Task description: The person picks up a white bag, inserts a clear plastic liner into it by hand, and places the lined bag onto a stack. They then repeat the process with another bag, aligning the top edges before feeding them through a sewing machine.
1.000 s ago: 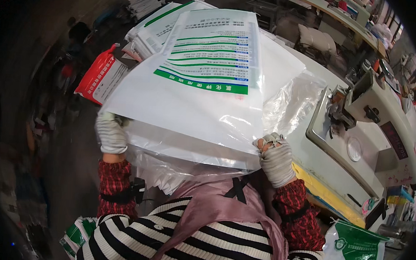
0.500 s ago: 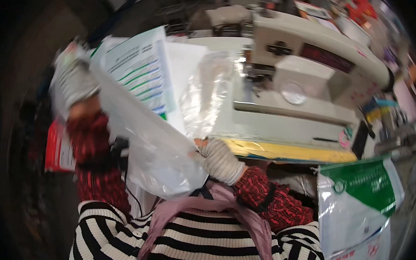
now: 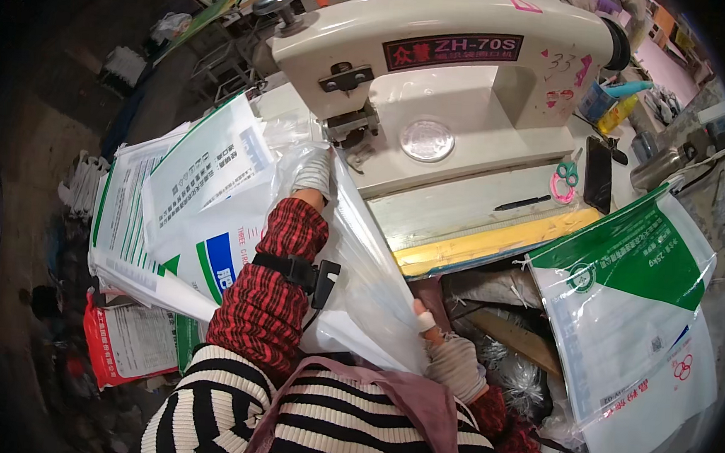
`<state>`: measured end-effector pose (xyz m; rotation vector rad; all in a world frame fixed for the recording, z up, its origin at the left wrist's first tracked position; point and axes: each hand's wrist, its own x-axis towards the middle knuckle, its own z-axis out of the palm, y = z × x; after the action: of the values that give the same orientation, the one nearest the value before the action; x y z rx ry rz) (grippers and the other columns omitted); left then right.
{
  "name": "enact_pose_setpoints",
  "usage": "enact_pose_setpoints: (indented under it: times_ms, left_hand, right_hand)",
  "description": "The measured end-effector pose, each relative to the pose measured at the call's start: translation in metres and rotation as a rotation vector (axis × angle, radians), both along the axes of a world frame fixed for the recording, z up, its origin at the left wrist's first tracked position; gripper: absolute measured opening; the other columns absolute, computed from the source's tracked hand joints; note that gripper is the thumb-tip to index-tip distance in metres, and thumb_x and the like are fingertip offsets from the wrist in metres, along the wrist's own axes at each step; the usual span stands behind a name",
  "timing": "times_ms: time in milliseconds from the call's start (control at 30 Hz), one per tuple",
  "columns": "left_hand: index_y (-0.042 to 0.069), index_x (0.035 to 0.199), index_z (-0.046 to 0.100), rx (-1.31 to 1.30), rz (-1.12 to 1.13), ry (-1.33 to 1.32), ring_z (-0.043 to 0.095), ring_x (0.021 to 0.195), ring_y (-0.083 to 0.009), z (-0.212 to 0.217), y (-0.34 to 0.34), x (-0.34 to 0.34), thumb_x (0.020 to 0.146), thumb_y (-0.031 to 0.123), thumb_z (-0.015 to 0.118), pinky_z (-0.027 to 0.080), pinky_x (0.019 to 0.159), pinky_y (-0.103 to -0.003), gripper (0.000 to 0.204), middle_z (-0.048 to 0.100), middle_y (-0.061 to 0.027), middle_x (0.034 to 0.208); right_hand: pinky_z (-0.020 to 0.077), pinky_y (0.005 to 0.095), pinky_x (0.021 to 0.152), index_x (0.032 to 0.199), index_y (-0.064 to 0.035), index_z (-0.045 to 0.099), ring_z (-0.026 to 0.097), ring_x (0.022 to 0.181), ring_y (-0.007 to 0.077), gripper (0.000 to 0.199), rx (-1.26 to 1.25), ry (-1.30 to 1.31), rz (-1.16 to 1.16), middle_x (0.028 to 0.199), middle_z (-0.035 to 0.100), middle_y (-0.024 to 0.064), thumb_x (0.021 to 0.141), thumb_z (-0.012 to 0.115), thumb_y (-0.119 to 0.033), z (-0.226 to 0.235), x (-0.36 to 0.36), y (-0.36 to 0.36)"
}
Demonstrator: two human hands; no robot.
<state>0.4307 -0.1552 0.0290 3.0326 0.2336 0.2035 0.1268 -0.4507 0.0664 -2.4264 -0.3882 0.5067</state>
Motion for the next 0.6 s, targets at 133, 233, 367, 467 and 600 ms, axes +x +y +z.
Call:
enact_pose_setpoints:
  times_ms: [133,233,367,467,600]
  left_hand:
    - [0.007,0.083,0.070,0.169,0.115,-0.386,0.065,0.064,-0.0295,-0.060,0.090,0.039,0.084,0.015,0.053,0.050,0.055,-0.040,0.019,0.066,-0.0147,0.072]
    - [0.004,0.089,0.067,-0.228,-0.102,-0.219,0.065,0.070,-0.0318,-0.030,0.022,0.060,0.086,0.015,0.048,0.052,0.061,-0.041,0.022,0.067,-0.0134,0.075]
    - [0.001,0.103,0.062,-0.162,-0.240,-0.620,0.064,0.079,-0.0352,-0.009,0.093,0.036,0.089,0.016,0.044,0.052,0.068,-0.041,0.027,0.066,-0.0186,0.084]
    - [0.002,0.108,0.060,-0.021,-0.484,-0.381,0.063,0.084,-0.0334,0.044,0.179,-0.027,0.089,0.019,0.046,0.051,0.071,-0.041,0.029,0.064,-0.0183,0.093]
    - [0.004,0.114,0.058,0.094,-0.880,-0.051,0.061,0.090,-0.0310,0.068,0.183,-0.174,0.089,0.024,0.049,0.049,0.075,-0.040,0.033,0.061,-0.0178,0.105]
  right_hand:
    - [0.0475,0.0446,0.057,0.146,-0.0177,0.026,0.062,0.062,0.0329,0.074,0.001,-0.185,0.186,0.077,0.064,0.0150,0.078,0.053,-0.006,0.013,0.037,0.044]
    - [0.0468,0.0474,0.064,0.144,-0.0169,0.031,0.062,0.070,0.0381,0.059,-0.040,-0.002,0.093,0.074,0.062,0.0213,0.087,0.045,-0.014,-0.017,0.080,0.071]
    - [0.0463,0.0509,0.070,0.141,-0.0121,0.033,0.060,0.074,0.0426,0.052,0.119,-0.172,0.121,0.077,0.061,0.0261,0.090,0.037,-0.009,0.008,0.143,0.135]
    - [0.0504,0.0453,0.072,0.135,-0.0033,0.038,0.064,0.084,0.0370,0.045,0.085,-0.083,0.164,0.090,0.064,0.0238,0.091,0.038,-0.010,0.022,0.198,0.164]
    - [0.0496,0.0442,0.079,0.135,-0.0012,0.037,0.063,0.091,0.0382,0.053,0.114,-0.028,0.171,0.095,0.064,0.0252,0.086,0.053,-0.013,0.001,0.245,0.164]
